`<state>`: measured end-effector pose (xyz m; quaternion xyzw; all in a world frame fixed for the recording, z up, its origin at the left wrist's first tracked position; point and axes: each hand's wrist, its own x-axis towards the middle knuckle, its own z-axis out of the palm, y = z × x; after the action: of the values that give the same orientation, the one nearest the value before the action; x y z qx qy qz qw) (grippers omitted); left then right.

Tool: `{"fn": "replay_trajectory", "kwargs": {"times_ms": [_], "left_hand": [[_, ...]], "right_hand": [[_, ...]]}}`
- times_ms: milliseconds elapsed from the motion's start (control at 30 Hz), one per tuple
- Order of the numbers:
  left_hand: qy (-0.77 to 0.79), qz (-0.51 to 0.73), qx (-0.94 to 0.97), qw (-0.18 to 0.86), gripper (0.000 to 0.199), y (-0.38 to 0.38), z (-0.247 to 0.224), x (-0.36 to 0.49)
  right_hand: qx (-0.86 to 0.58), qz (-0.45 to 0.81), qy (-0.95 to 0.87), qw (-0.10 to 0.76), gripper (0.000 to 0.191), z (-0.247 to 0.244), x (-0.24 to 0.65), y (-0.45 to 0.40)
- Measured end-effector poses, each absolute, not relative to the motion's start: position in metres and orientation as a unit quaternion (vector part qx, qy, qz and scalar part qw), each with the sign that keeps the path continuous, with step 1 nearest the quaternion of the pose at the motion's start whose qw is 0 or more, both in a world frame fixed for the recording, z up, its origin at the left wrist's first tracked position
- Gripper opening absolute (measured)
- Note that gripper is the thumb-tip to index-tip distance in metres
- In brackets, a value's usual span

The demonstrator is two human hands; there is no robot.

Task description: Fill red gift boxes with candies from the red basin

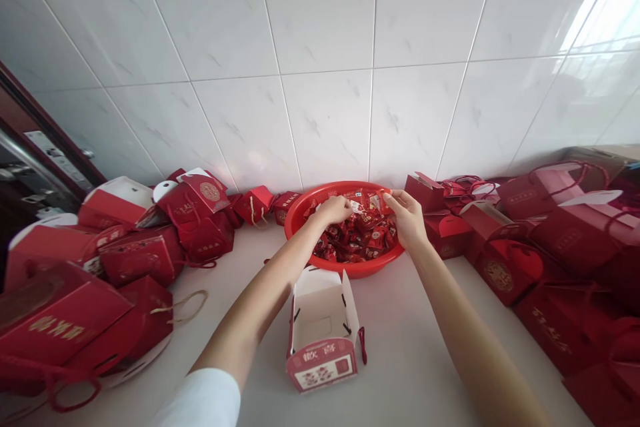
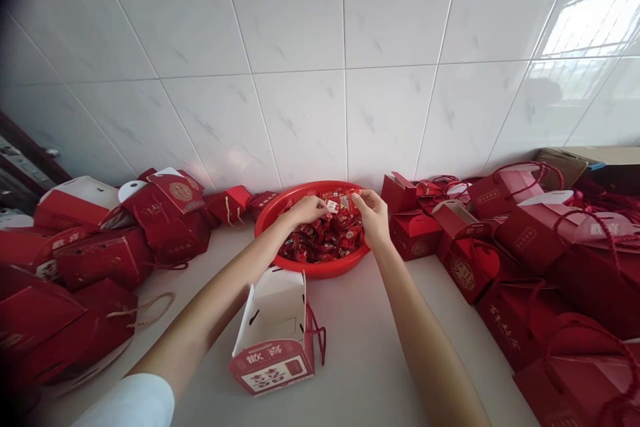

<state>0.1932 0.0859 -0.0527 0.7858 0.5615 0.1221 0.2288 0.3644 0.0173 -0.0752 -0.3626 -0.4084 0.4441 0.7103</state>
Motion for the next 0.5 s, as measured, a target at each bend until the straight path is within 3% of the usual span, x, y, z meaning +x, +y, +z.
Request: {"fn": "replay_trajectory", "kwargs": {"times_ms": [67,167,267,433,500], "left_hand": [[0.572,0.072,0.787,0.219,0.017,0.087,-0.054,0.188],[0.571,0.008,0.789,0.225,0.037,0.088,-0.056,0.184],[0.567,-0.019,0.79,0.232,0.044,0.091,-0.059,0.182],[0.543,0.066,0.805,0.23,0.012,0.097,-0.063,0.181],[0.538,0.1,0.806,0.225,0.014,0.098,-0.063,0.181]], "right_hand": [[-0.367,0.439,-0.411,0.71,0.039,-0.076,0.365,0.018],[-0.368,0.433,-0.411,0.713,0.039,-0.076,0.365,0.018],[-0.362,0.437,-0.406,0.716,0.039,-0.075,0.364,0.017],[-0.358,0.441,-0.403,0.718,0.04,-0.075,0.364,0.017],[-0.36,0.44,-0.403,0.718,0.04,-0.075,0.364,0.018]]}}
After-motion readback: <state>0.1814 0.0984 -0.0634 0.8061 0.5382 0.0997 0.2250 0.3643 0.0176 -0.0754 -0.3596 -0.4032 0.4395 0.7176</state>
